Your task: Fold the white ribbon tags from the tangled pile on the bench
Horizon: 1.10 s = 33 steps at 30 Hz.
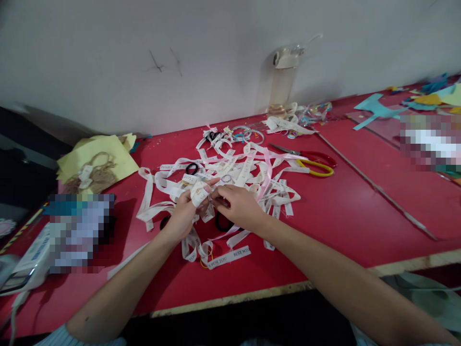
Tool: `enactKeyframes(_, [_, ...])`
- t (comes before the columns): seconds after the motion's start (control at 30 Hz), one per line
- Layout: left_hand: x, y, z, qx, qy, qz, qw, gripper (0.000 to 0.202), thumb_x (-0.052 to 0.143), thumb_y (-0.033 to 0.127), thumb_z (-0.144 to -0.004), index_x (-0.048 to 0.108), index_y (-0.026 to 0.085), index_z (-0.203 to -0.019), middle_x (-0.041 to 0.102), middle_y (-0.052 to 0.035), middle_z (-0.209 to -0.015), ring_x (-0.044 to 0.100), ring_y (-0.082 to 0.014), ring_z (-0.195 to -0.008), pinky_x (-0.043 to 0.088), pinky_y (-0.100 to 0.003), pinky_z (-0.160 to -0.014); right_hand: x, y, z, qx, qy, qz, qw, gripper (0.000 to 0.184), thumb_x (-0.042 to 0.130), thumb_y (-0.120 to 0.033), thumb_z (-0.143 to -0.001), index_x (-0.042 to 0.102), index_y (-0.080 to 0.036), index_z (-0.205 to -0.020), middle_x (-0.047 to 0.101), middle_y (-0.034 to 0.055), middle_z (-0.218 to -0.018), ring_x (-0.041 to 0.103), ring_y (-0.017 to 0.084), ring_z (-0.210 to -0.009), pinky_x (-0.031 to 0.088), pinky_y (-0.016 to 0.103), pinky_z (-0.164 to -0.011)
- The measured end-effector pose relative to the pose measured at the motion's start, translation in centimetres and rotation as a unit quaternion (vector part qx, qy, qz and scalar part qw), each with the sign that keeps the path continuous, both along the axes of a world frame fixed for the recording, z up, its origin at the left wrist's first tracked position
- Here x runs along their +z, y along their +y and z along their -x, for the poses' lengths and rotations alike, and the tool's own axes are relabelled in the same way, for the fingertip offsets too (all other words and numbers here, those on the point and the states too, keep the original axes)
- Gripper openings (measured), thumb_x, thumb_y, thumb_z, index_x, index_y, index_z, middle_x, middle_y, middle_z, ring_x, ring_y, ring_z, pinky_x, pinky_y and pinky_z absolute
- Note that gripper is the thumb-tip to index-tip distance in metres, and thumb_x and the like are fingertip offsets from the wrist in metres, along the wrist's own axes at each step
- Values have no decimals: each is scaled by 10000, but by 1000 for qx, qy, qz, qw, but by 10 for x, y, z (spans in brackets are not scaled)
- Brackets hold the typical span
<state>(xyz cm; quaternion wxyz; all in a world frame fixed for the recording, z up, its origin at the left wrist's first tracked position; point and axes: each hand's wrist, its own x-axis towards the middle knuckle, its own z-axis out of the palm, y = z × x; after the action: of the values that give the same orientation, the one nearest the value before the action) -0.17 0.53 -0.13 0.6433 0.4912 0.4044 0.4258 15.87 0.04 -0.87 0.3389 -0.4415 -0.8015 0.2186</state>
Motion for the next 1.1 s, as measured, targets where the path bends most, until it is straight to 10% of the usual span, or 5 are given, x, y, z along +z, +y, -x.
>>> enactKeyframes(0.83, [-1,3,1,4,71,-33,997,389,634,428,-769,685,138,-1024,375,43,-545,287,-83,-531,243,-199,-473,-2,2,-1,-5,-47,-12,999,36,577,-205,-830,595,-178,-846,660,39,-792,593,168,-719,393,253,-641])
enactKeyframes(1.1, [-5,3,1,18,80,-13,997,318,675,448,-714,642,135,-761,391,58,-533,280,-61,-495,245,-199,-467,-7,3,-2,22,-45,-11,999,215,563,-189,-835,586,-196,-1049,662,79,-1150,640,228,-950,464,312,-777])
